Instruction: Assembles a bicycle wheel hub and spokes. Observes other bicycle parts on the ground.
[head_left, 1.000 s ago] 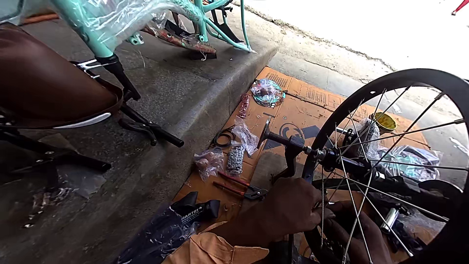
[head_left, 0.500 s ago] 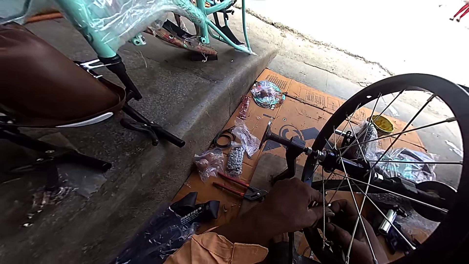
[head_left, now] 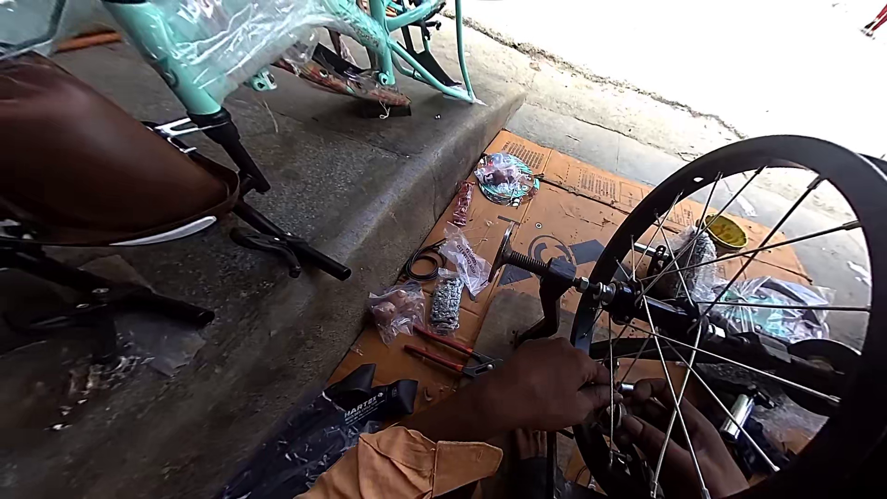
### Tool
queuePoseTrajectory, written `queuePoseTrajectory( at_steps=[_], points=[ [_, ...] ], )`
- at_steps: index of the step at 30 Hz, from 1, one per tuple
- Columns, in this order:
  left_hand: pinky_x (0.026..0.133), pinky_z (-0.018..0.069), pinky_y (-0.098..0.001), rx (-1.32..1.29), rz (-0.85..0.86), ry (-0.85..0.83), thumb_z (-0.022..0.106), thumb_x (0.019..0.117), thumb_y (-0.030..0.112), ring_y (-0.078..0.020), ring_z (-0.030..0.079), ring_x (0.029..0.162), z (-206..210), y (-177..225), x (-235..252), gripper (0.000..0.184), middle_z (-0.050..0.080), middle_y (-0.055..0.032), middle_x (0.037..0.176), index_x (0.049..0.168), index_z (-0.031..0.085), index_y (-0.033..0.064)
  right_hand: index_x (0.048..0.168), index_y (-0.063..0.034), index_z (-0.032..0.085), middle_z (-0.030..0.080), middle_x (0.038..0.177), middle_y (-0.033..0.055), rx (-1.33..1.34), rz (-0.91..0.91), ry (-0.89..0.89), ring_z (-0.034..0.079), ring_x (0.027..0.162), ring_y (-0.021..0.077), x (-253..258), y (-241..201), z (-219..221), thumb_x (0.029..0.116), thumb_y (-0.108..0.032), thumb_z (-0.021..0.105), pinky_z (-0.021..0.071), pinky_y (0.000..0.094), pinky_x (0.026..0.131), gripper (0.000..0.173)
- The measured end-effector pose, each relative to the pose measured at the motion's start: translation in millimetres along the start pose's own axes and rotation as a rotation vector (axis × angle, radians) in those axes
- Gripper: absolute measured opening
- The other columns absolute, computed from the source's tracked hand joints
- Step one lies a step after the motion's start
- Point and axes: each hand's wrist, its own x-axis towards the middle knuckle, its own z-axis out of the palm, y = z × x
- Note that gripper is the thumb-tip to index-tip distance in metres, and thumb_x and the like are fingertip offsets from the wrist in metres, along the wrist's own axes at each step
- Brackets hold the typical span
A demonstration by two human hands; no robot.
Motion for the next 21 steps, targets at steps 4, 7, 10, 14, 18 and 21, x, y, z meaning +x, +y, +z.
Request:
queuePoseTrajectory(
  at_steps=[4, 7, 10, 14, 18, 21],
  points=[
    [0.081, 0.0518, -0.0457, -0.005, 0.018, -0.023, 0.043, 0.1098, 0.04, -0.0207, 0.066, 0.086, 0.4, -2.0, 0.3, 0.04, 0.069, -0.0074, 0.094, 0.118, 0.07, 0.0113, 0.118, -0.0038, 0.053, 0.071, 0.083, 0.003, -0.028, 0.032, -0.029, 0.068, 0.069, 0.0108, 0.8, -3.4, 0.5, 0.09, -0.001, 0.064, 0.0578, 0.0265, 0.065, 0.03],
    [0.08, 0.0528, -0.0456, -0.017, -0.003, -0.02, 0.048, 0.108, 0.04, -0.0204, 0.066, 0.085, -0.3, -2.0, 1.1, 0.038, 0.07, -0.0073, 0.095, 0.121, 0.071, 0.0122, 0.125, -0.0006, 0.05, 0.07, 0.09, 0.0046, -0.055, -0.004, -0.052, 0.068, 0.075, 0.0121, 0.7, 3.3, -1.8, 0.0851, -0.003, 0.073, 0.0592, 0.0281, 0.069, 0.046],
    [0.076, 0.0528, -0.0442, -0.003, -0.042, 0.002, 0.054, 0.1051, 0.043, -0.0191, 0.066, 0.081, -0.3, 0.3, 1.7, 0.036, 0.069, -0.0057, 0.092, 0.118, 0.071, 0.0137, 0.124, -0.0002, 0.051, 0.07, 0.095, 0.0047, -0.108, -0.043, -0.02, 0.07, 0.081, 0.0124, -2.1, 6.0, 3.0, 0.0797, 0.002, 0.077, 0.0609, 0.0282, 0.074, 0.052],
    [0.079, 0.0516, -0.0478, 0.074, -0.063, 0.012, 0.053, 0.1051, 0.044, -0.0236, 0.065, 0.088, -0.8, 6.8, 1.2, 0.038, 0.069, -0.0079, 0.094, 0.115, 0.071, 0.012, 0.125, 0.0019, 0.053, 0.073, 0.097, 0.0066, -0.216, -0.052, 0.013, 0.071, 0.082, 0.0143, -6.7, 0.3, 6.3, 0.0826, 0.004, 0.074, 0.0615, 0.0295, 0.074, 0.048],
    [0.08, 0.0518, -0.0479, 0.085, -0.036, 0.039, 0.048, 0.1072, 0.043, -0.0233, 0.066, 0.089, 0.9, 5.0, 0.0, 0.039, 0.069, -0.008, 0.095, 0.118, 0.071, 0.0128, 0.121, 0.0024, 0.055, 0.072, 0.093, 0.0057, -0.209, -0.064, 0.046, 0.071, 0.078, 0.0136, -6.1, -3.0, 8.9, 0.0806, 0.008, 0.073, 0.0612, 0.0288, 0.07, 0.045],
    [0.082, 0.0524, -0.0479, 0.051, -0.019, 0.035, 0.046, 0.1085, 0.042, -0.0226, 0.067, 0.09, 2.2, 2.4, 0.3, 0.04, 0.071, -0.0081, 0.098, 0.123, 0.07, 0.0139, 0.117, 0.0011, 0.056, 0.072, 0.089, 0.0026, -0.174, -0.084, 0.093, 0.07, 0.074, 0.0107, -6.5, -3.6, 13.9, 0.0768, 0.01, 0.075, 0.0612, 0.0263, 0.067, 0.045]
  ],
)
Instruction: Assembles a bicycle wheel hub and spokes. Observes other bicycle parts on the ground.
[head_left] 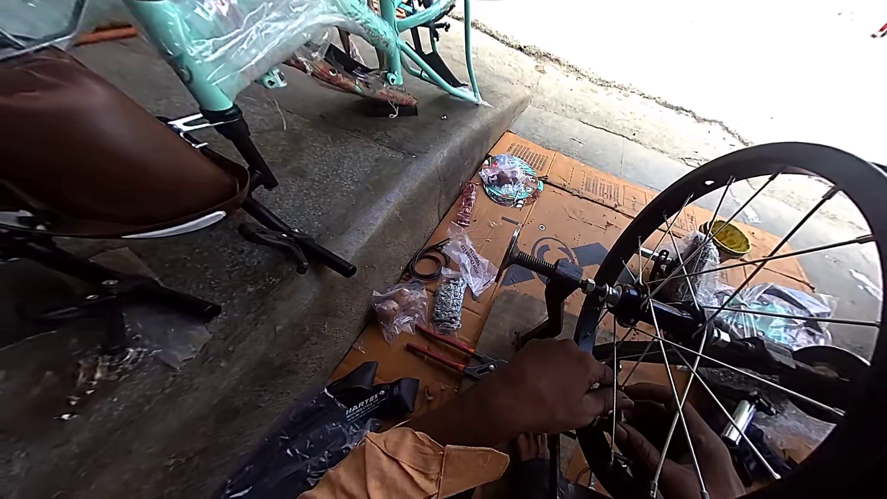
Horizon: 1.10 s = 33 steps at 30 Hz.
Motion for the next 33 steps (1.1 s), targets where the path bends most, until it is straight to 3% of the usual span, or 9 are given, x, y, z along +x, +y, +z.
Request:
queuePoseTrajectory(
  at_steps=[6, 11, 14, 17, 22, 27, 33],
  points=[
    [0.083, 0.0525, -0.0505, -0.01, 0.015, -0.076, 0.047, 0.1079, 0.042, -0.0246, 0.068, 0.094, -4.2, -0.9, 1.6, 0.04, 0.071, -0.0094, 0.1, 0.124, 0.071, 0.0132, 0.117, 0.0005, 0.054, 0.074, 0.091, 0.0033, 0.033, -0.001, -0.007, 0.072, 0.077, 0.0115, -0.2, -2.7, 2.4, 0.0767, 0.014, 0.073, 0.0621, 0.0266, 0.07, 0.046],
    [0.077, 0.0514, -0.0551, 0.228, -0.164, -0.019, 0.056, 0.1027, 0.044, -0.0328, 0.067, 0.093, 0.4, 21.9, 6.4, 0.039, 0.069, -0.0139, 0.094, 0.102, 0.071, 0.0073, 0.123, 0.0019, 0.055, 0.073, 0.092, 0.0058, -0.09, -0.001, -0.024, 0.071, 0.076, 0.0134, 2.4, 6.0, -3.6, 0.0783, 0.008, 0.07, 0.0611, 0.0279, 0.067, 0.047],
    [0.078, 0.0527, -0.0561, 0.293, -0.196, 0.048, 0.052, 0.1031, 0.051, -0.0357, 0.068, 0.096, 10.4, 27.2, 6.6, 0.051, 0.069, -0.0177, 0.095, 0.101, 0.069, 0.0028, 0.123, 0.0036, 0.053, 0.073, 0.096, 0.0061, -0.084, -0.036, -0.078, 0.071, 0.078, 0.0121, 9.4, 18.6, -9.2, 0.0812, 0.006, 0.066, 0.06, 0.0268, 0.067, 0.044],
    [0.078, 0.0524, -0.054, 0.244, -0.152, 0.075, 0.053, 0.1022, 0.051, -0.0333, 0.068, 0.093, 12.2, 20.7, 4.1, 0.05, 0.069, -0.0162, 0.093, 0.099, 0.07, 0.0033, 0.121, 0.0019, 0.054, 0.073, 0.097, 0.0058, -0.044, -0.045, -0.09, 0.071, 0.078, 0.0127, 9.4, 23.4, -10.9, 0.0812, 0.003, 0.068, 0.0602, 0.0269, 0.067, 0.042],
    [0.079, 0.0529, -0.0497, 0.107, -0.064, 0.107, 0.056, 0.1026, 0.042, -0.0244, 0.068, 0.09, 7.0, 9.9, -1.2, 0.035, 0.071, -0.0075, 0.095, 0.113, 0.073, 0.0133, 0.113, 0.0023, 0.06, 0.072, 0.094, 0.0065, 0.011, -0.068, -0.088, 0.07, 0.075, 0.0128, 9.3, 18.6, -12.3, 0.0821, 0.004, 0.073, 0.0607, 0.0273, 0.066, 0.034],
    [0.08, 0.0534, -0.0446, -0.1, -0.082, 0.128, 0.062, 0.1008, 0.036, -0.0178, 0.068, 0.085, 9.4, 6.9, -0.3, 0.027, 0.073, -0.0038, 0.092, 0.109, 0.075, 0.0141, 0.108, -0.0011, 0.061, 0.07, 0.087, 0.0052, 0.008, 0.026, -0.066, 0.066, 0.07, 0.0122, 8.6, 17.4, -11.6, 0.0847, 0.001, 0.074, 0.0579, 0.027, 0.063, 0.027],
    [0.081, 0.052, -0.0468, -0.048, -0.095, 0.114, 0.051, 0.1058, 0.042, -0.0211, 0.067, 0.091, 6.3, 6.3, -4.1, 0.035, 0.072, -0.0056, 0.096, 0.116, 0.075, 0.0181, 0.103, -0.0046, 0.057, 0.071, 0.086, 0.0034, 0.059, 0.017, -0.037, 0.069, 0.071, 0.0108, 4.3, 9.2, -8.0, 0.0822, 0.004, 0.072, 0.0594, 0.0264, 0.064, 0.027]
  ],
)
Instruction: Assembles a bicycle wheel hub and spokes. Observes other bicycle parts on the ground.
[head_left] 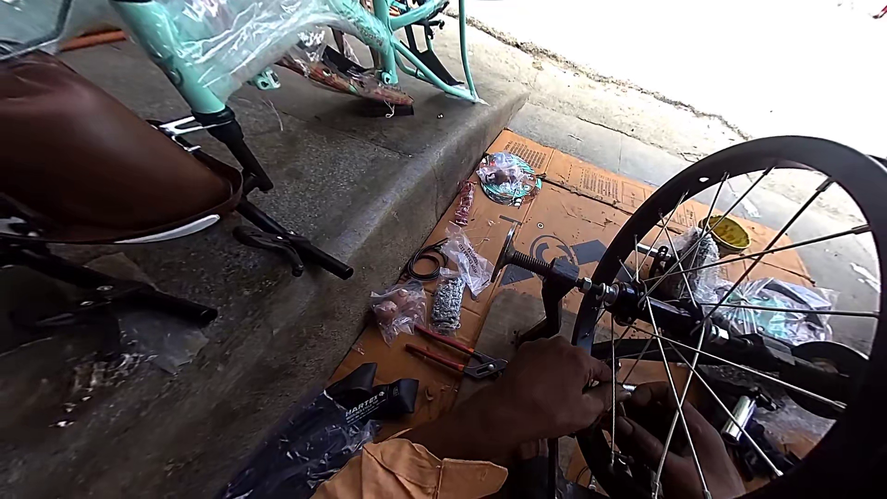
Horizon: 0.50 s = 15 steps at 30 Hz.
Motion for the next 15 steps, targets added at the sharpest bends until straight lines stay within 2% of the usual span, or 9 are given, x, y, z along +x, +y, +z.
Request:
queuePoseTrajectory(
  at_steps=[5, 7, 9, 11, 13, 15],
  points=[
    [0.076, 0.0524, -0.0451, -0.012, 0.029, -0.078, 0.048, 0.1074, 0.04, -0.0192, 0.066, 0.082, -4.4, -4.0, 2.5, 0.036, 0.07, -0.0055, 0.089, 0.112, 0.074, 0.0142, 0.102, -0.0035, 0.057, 0.069, 0.082, 0.0039, -0.021, -0.027, 0.037, 0.067, 0.067, 0.011, -4.9, -7.6, 5.7, 0.0761, 0.008, 0.077, 0.0587, 0.0256, 0.062, 0.034],
    [0.082, 0.0547, -0.0465, -0.013, 0.067, -0.166, 0.047, 0.1077, 0.043, -0.0197, 0.069, 0.088, -7.9, -7.3, 5.1, 0.04, 0.072, -0.0067, 0.098, 0.125, 0.071, 0.0151, 0.101, -0.0027, 0.055, 0.069, 0.083, 0.0039, -0.007, -0.035, 0.053, 0.067, 0.068, 0.0107, -4.6, -10.1, 9.4, 0.0735, 0.013, 0.075, 0.0591, 0.025, 0.063, 0.037],
    [0.088, 0.0519, -0.0496, -0.008, 0.071, -0.233, 0.049, 0.1069, 0.045, -0.0226, 0.067, 0.097, -10.0, -8.2, 7.0, 0.043, 0.072, -0.0087, 0.106, 0.131, 0.068, 0.0159, 0.108, -0.0017, 0.055, 0.071, 0.09, 0.0056, -0.025, -0.051, 0.023, 0.07, 0.076, 0.0136, -5.7, -4.5, 3.7, 0.0757, 0.011, 0.078, 0.0617, 0.0286, 0.069, 0.041],
    [0.086, 0.0514, -0.0503, 0.062, 0.026, -0.197, 0.051, 0.1056, 0.045, -0.0236, 0.067, 0.097, -8.4, -4.2, 7.8, 0.039, 0.072, -0.0078, 0.102, 0.122, 0.072, 0.016, 0.111, -0.0022, 0.055, 0.07, 0.092, 0.0038, -0.055, -0.043, 0.016, 0.07, 0.08, 0.0129, -7.4, -4.3, 4.0, 0.0766, 0.01, 0.077, 0.0614, 0.0294, 0.073, 0.043],
    [0.08, 0.0511, -0.0531, 0.188, -0.046, -0.114, 0.055, 0.1032, 0.046, -0.0294, 0.067, 0.092, -2.5, 8.8, 7.3, 0.04, 0.07, -0.0115, 0.094, 0.105, 0.073, 0.0101, 0.112, -0.0005, 0.055, 0.069, 0.091, 0.0042, -0.073, -0.049, 0.015, 0.069, 0.077, 0.0133, -4.9, -0.2, 3.2, 0.0766, 0.01, 0.072, 0.0606, 0.0296, 0.07, 0.04],
    [0.078, 0.0525, -0.0571, 0.296, -0.086, -0.043, 0.053, 0.1026, 0.048, -0.0359, 0.068, 0.094, 7.1, 20.3, 5.9, 0.048, 0.069, -0.0176, 0.094, 0.098, 0.07, 0.0032, 0.111, 0.0003, 0.055, 0.07, 0.088, 0.0047, -0.085, -0.061, 0.003, 0.068, 0.071, 0.0121, -0.2, 8.4, 0.3, 0.0781, 0.008, 0.068, 0.0587, 0.0269, 0.063, 0.037]
  ],
)
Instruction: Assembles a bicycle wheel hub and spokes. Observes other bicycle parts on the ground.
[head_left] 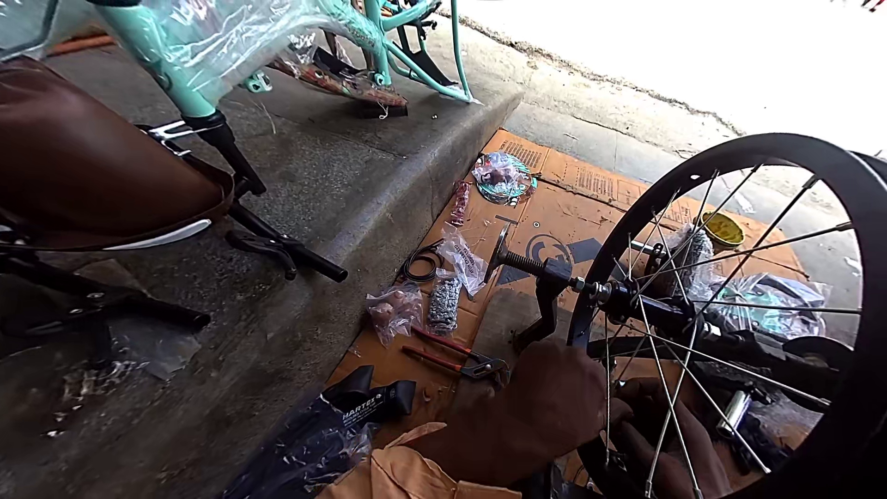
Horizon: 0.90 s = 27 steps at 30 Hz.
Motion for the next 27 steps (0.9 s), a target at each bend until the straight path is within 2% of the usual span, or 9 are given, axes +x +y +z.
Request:
queuePoseTrajectory(
  at_steps=[4, 6, 9, 12, 15, 19, 21, 24, 27],
  points=[
    [0.078, 0.0534, -0.0552, 0.023, 0.002, 0.007, 0.051, 0.1038, 0.05, -0.0349, 0.069, 0.095, -0.6, 1.5, -2.3, 0.051, 0.069, -0.0177, 0.096, 0.102, 0.07, 0.003, 0.112, -0.0012, 0.056, 0.069, 0.088, 0.0049, 0.018, -0.008, -0.061, 0.066, 0.068, 0.0117, 4.4, 7.3, -5.5, 0.0803, 0.003, 0.069, 0.0568, 0.0257, 0.059, 0.035],
    [0.077, 0.0528, -0.0529, -0.035, 0.041, 0.013, 0.051, 0.1035, 0.049, -0.0314, 0.068, 0.092, -0.7, -3.6, -2.9, 0.047, 0.069, -0.0141, 0.094, 0.102, 0.071, 0.006, 0.111, -0.0018, 0.058, 0.07, 0.088, 0.006, 0.024, 0.007, -0.043, 0.067, 0.069, 0.0127, 1.5, 5.6, -5.7, 0.0793, 0.003, 0.071, 0.0575, 0.0261, 0.059, 0.035],
    [0.082, 0.0532, -0.0498, -0.154, 0.084, 0.037, 0.056, 0.103, 0.043, -0.0243, 0.068, 0.095, -1.1, -12.4, -2.5, 0.036, 0.072, -0.0075, 0.099, 0.114, 0.074, 0.0132, 0.107, -0.0002, 0.057, 0.071, 0.088, 0.0046, 0.03, 0.009, -0.024, 0.067, 0.069, 0.0107, 2.8, 0.8, -0.5, 0.0811, 0.006, 0.07, 0.0579, 0.0248, 0.061, 0.03],
    [0.081, 0.0518, -0.0463, -0.257, 0.074, 0.053, 0.059, 0.1019, 0.039, -0.0207, 0.067, 0.088, 2.0, -14.5, -0.1, 0.031, 0.072, -0.0053, 0.094, 0.11, 0.076, 0.0144, 0.105, -0.0002, 0.057, 0.068, 0.083, 0.0044, 0.053, 0.06, -0.008, 0.064, 0.064, 0.0105, 5.7, 1.0, 0.1, 0.0805, 0.004, 0.071, 0.0556, 0.0246, 0.057, 0.028],
    [0.083, 0.0525, -0.0458, -0.286, 0.072, 0.077, 0.059, 0.1021, 0.038, -0.0204, 0.068, 0.09, 5.4, -15.7, 0.1, 0.03, 0.073, -0.0056, 0.096, 0.11, 0.076, 0.0149, 0.104, -0.0023, 0.058, 0.067, 0.082, 0.0044, 0.026, 0.079, 0.002, 0.063, 0.064, 0.0104, 8.9, 5.2, -0.6, 0.0817, -0.004, 0.073, 0.0541, 0.0244, 0.056, 0.027],
    [0.082, 0.0522, -0.0464, -0.299, 0.063, 0.043, 0.056, 0.1036, 0.044, -0.0196, 0.068, 0.09, 0.8, -19.0, -3.0, 0.034, 0.073, -0.0047, 0.097, 0.118, 0.075, 0.02, 0.105, -0.0038, 0.056, 0.07, 0.085, 0.0031, 0.099, 0.059, 0.001, 0.068, 0.07, 0.0106, 3.0, -2.6, 0.3, 0.0826, 0.004, 0.071, 0.059, 0.0263, 0.064, 0.028],
    [0.079, 0.0519, -0.0458, -0.274, 0.082, 0.023, 0.049, 0.1066, 0.044, -0.0202, 0.067, 0.088, -2.0, -20.9, -3.5, 0.037, 0.071, -0.0053, 0.093, 0.115, 0.074, 0.018, 0.105, -0.0041, 0.055, 0.07, 0.087, 0.004, 0.105, 0.049, 0.004, 0.068, 0.071, 0.0116, 0.2, -7.3, -0.1, 0.0818, 0.005, 0.07, 0.0591, 0.0276, 0.065, 0.029],
    [0.078, 0.0521, -0.0455, -0.27, 0.108, -0.009, 0.048, 0.1077, 0.04, -0.0201, 0.067, 0.085, -5.0, -22.4, -3.0, 0.037, 0.07, -0.0054, 0.09, 0.114, 0.074, 0.0156, 0.105, -0.0021, 0.055, 0.07, 0.089, 0.0063, 0.049, 0.041, 0.033, 0.069, 0.072, 0.0138, -3.7, -10.3, 0.1, 0.0803, 0.004, 0.074, 0.0606, 0.0291, 0.066, 0.032],
    [0.081, 0.0532, -0.047, -0.259, 0.154, -0.083, 0.047, 0.1077, 0.043, -0.0198, 0.068, 0.087, -7.3, -26.9, -0.2, 0.04, 0.072, -0.0056, 0.094, 0.117, 0.073, 0.0154, 0.106, -0.0022, 0.056, 0.071, 0.091, 0.0071, 0.038, 0.025, 0.041, 0.07, 0.077, 0.015, -7.7, -9.7, 0.2, 0.0776, 0.005, 0.079, 0.0613, 0.0302, 0.07, 0.038]
  ],
)
